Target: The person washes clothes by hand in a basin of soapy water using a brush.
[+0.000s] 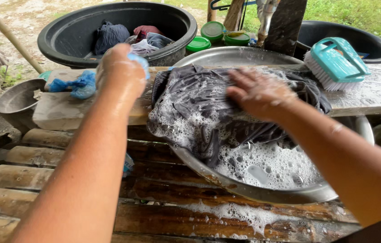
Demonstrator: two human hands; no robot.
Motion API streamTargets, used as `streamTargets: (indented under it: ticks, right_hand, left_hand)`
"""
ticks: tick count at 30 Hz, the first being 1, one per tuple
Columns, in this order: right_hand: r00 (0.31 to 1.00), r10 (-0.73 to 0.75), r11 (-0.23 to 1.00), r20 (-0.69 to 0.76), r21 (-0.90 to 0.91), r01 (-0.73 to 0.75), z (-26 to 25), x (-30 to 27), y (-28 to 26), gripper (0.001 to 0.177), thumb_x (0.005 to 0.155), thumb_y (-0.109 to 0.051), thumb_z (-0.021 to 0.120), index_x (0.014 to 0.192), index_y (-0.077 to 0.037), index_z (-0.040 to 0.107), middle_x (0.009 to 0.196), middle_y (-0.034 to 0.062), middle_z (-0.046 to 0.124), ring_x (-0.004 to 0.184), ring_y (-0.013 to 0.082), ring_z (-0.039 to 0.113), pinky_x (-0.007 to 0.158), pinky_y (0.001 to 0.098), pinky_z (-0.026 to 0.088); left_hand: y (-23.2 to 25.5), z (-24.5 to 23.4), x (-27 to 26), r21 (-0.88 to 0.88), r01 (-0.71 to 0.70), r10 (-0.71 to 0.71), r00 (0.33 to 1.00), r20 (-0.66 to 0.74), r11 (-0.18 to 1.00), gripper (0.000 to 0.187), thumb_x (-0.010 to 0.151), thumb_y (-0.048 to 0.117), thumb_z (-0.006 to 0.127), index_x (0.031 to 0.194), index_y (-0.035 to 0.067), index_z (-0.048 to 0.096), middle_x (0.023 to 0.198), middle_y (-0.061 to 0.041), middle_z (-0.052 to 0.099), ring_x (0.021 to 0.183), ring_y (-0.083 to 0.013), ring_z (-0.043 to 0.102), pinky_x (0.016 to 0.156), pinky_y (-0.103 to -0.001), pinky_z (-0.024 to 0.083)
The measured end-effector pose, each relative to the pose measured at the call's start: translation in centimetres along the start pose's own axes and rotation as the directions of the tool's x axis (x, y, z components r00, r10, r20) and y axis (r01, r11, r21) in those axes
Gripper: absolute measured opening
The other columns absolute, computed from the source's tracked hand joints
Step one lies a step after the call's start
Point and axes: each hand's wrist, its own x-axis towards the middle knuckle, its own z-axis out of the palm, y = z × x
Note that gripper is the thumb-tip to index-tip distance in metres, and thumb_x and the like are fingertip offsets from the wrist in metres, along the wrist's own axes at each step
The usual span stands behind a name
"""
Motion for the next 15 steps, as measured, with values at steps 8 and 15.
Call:
streamTargets:
  ticks: [8,15]
  right_hand:
    - [0.997,0.009,0.996,0.075,-0.09,-0.002,-1.6,-2.4,-3.7,0.063,0.103,-0.053,0.011,0.163,-0.033,0.004,0.171,0.0013,-0.006,0.156,0.0285,-0.002,0.126,0.0452,0.004]
    - [0.999,0.038,0.975,0.032,0.22,-0.044,-1.1,-7.2,1.2,0.048,0.11,-0.03,0.028,0.155,-0.031,0.043,0.159,-0.0004,0.042,0.11,0.0189,0.055,0.086,0.0367,0.051]
  left_hand:
    - [-1.2,-0.1,-1.3,0.303,0.023,0.018,0.991,-0.13,0.953,0.013,0.092,0.026,0.069,0.104,0.02,0.071,0.124,-0.016,0.058,0.116,-0.0383,0.054,0.099,-0.048,0.038]
    - [4.5,-0.3,-6.9,0.249,-0.195,0.195,0.981,0.022,0.949,0.028,0.089,0.043,0.076,0.09,0.015,0.073,0.112,-0.014,0.062,0.112,-0.0336,0.056,0.1,-0.049,0.038]
